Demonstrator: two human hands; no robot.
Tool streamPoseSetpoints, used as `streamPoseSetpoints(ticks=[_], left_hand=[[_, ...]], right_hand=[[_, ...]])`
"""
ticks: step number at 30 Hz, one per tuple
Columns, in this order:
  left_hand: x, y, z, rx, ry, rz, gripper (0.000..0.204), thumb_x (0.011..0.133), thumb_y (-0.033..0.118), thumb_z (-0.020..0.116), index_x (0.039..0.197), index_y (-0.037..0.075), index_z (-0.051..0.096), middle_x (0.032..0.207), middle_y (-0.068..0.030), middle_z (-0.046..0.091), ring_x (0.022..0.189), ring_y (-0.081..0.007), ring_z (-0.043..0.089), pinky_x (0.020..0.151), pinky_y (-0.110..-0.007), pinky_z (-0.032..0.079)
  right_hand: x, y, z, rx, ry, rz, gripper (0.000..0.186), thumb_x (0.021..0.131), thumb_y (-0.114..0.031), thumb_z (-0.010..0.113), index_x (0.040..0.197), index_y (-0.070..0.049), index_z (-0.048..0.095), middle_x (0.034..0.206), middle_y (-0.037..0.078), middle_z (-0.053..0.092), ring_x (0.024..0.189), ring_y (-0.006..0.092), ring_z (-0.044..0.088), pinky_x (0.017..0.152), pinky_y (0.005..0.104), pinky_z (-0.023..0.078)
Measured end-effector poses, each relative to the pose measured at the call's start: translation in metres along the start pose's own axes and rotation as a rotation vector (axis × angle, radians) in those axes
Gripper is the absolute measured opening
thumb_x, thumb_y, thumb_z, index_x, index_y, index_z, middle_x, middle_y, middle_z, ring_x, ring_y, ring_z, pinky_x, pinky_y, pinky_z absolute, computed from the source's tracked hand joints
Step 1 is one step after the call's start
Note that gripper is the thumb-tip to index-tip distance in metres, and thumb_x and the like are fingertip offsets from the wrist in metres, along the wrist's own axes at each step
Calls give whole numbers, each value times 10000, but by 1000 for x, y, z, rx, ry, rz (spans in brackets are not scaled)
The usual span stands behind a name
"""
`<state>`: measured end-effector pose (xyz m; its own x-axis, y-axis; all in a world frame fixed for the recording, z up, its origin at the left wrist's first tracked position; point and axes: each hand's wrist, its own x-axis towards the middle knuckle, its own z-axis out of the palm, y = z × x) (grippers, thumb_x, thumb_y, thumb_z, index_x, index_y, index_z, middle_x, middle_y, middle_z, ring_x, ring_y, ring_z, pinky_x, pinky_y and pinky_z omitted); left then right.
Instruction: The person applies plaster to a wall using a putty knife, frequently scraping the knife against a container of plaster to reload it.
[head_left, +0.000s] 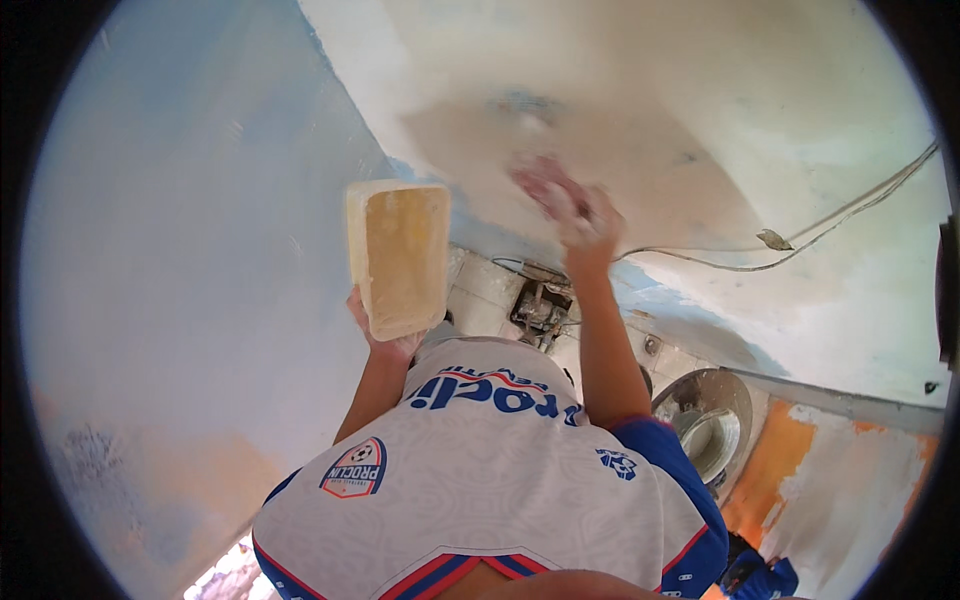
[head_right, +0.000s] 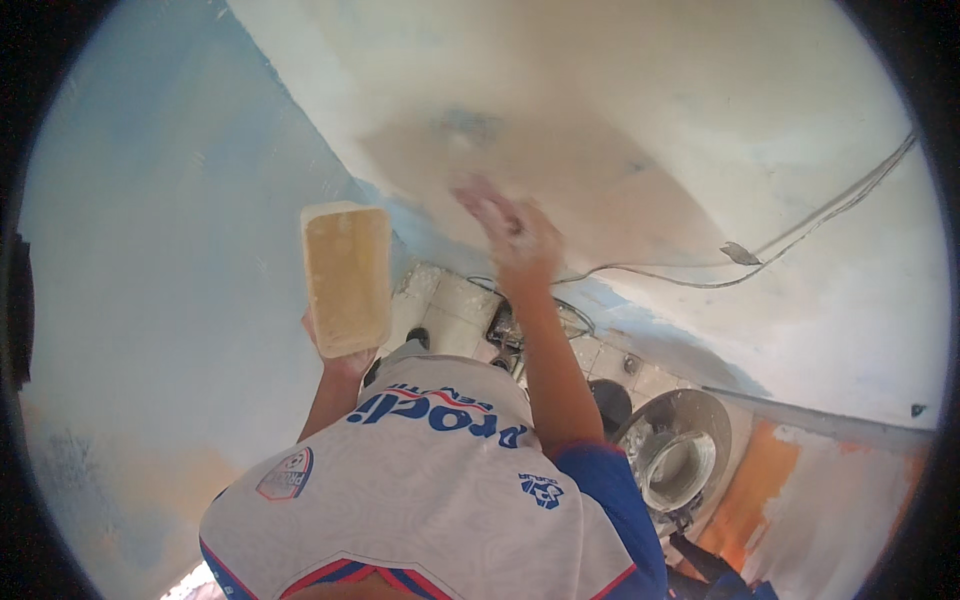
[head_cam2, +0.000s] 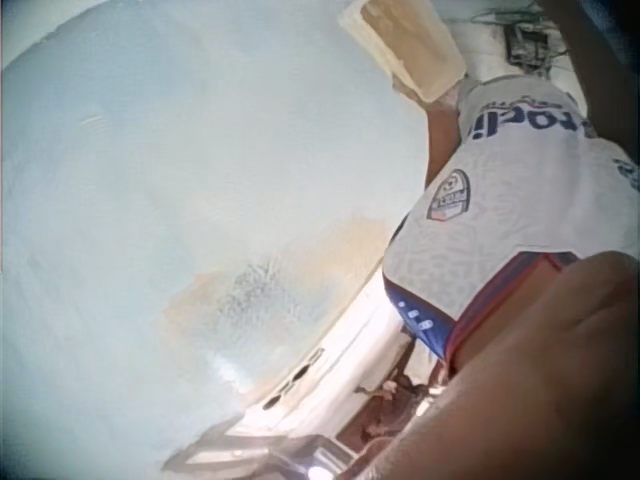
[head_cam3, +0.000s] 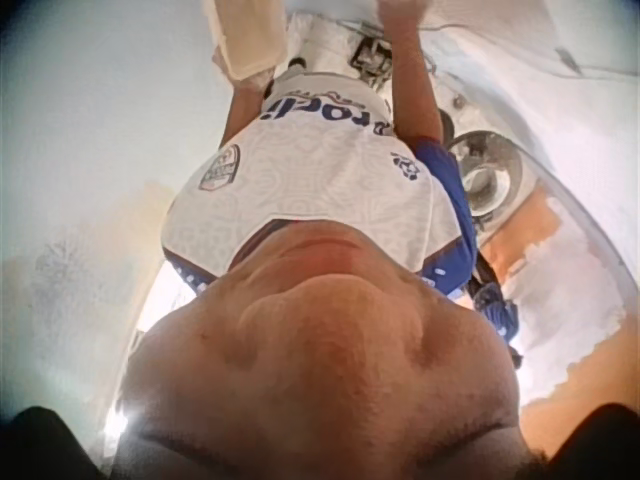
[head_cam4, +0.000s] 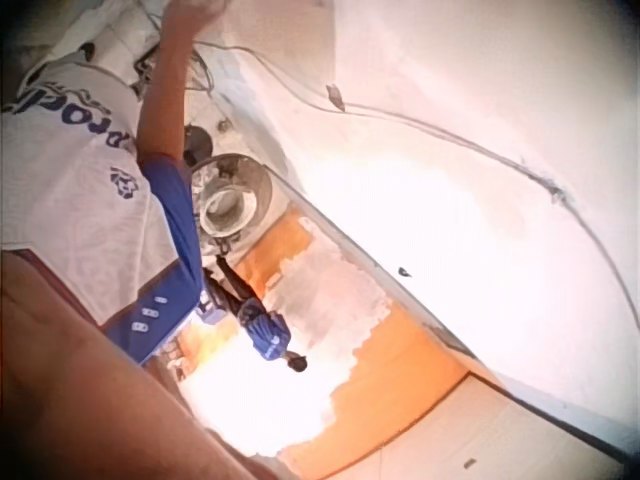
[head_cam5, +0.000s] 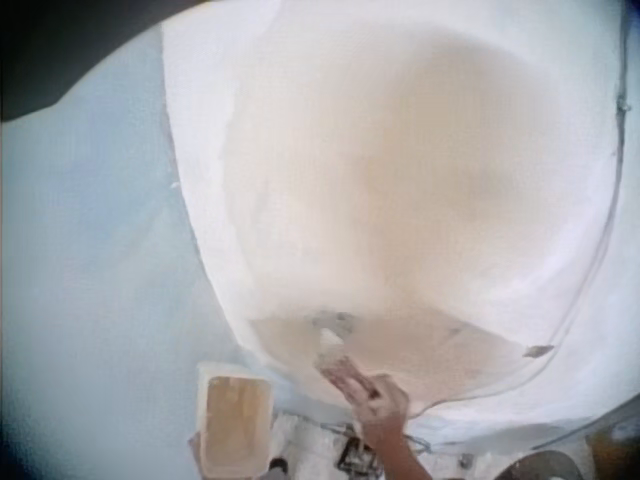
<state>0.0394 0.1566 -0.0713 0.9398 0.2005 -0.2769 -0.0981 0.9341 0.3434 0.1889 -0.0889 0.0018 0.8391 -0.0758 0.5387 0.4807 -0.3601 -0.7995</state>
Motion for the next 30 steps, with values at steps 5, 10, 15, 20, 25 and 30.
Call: streamPoseSetpoints(ticks=[5,10,15,20,25,30], left_hand=[[-28,-33,28,-58,-5,8,562,1029,473,406,1334,30,568,1223,-178,665,999,-326,717,739,-466,650],[-53,-63,8,-18,-28,200,591,1022,503,392,1373,53,544,1260,-172,652,1058,-336,704,747,-485,649],[-74,-73,-9,-157,46,130,592,1009,512,423,1429,106,517,1344,-153,623,1143,-339,678,776,-497,642],[-65,-77,0,-136,-32,149,630,995,563,411,1440,130,518,1368,-133,616,1132,-337,680,827,-500,625],[-69,-60,-7,-122,26,91,631,992,567,413,1436,132,523,1381,-129,606,1176,-317,652,908,-513,587],[-38,-23,-4,-15,-14,-15,635,988,559,412,1428,116,526,1353,-113,613,1178,-304,643,918,-508,580]], right_hand=[[57,31,50,-231,129,-296,124,907,-145,751,921,-45,677,753,118,648,685,189,656,612,340,494],[14,40,-9,181,178,21,142,911,-147,739,856,-41,661,747,123,647,629,267,642,583,359,501],[20,21,32,119,14,-323,204,908,-172,742,781,-62,626,749,115,648,615,298,634,565,373,500],[63,65,39,-111,147,-298,238,892,-223,768,835,-23,652,709,116,600,612,250,618,544,385,456],[8,45,-22,221,100,228,151,902,-157,756,852,-30,691,780,77,691,650,184,645,621,310,511],[9,26,50,31,-81,-234,75,862,-46,754,891,-23,689,800,138,696,681,298,685,604,364,536]])
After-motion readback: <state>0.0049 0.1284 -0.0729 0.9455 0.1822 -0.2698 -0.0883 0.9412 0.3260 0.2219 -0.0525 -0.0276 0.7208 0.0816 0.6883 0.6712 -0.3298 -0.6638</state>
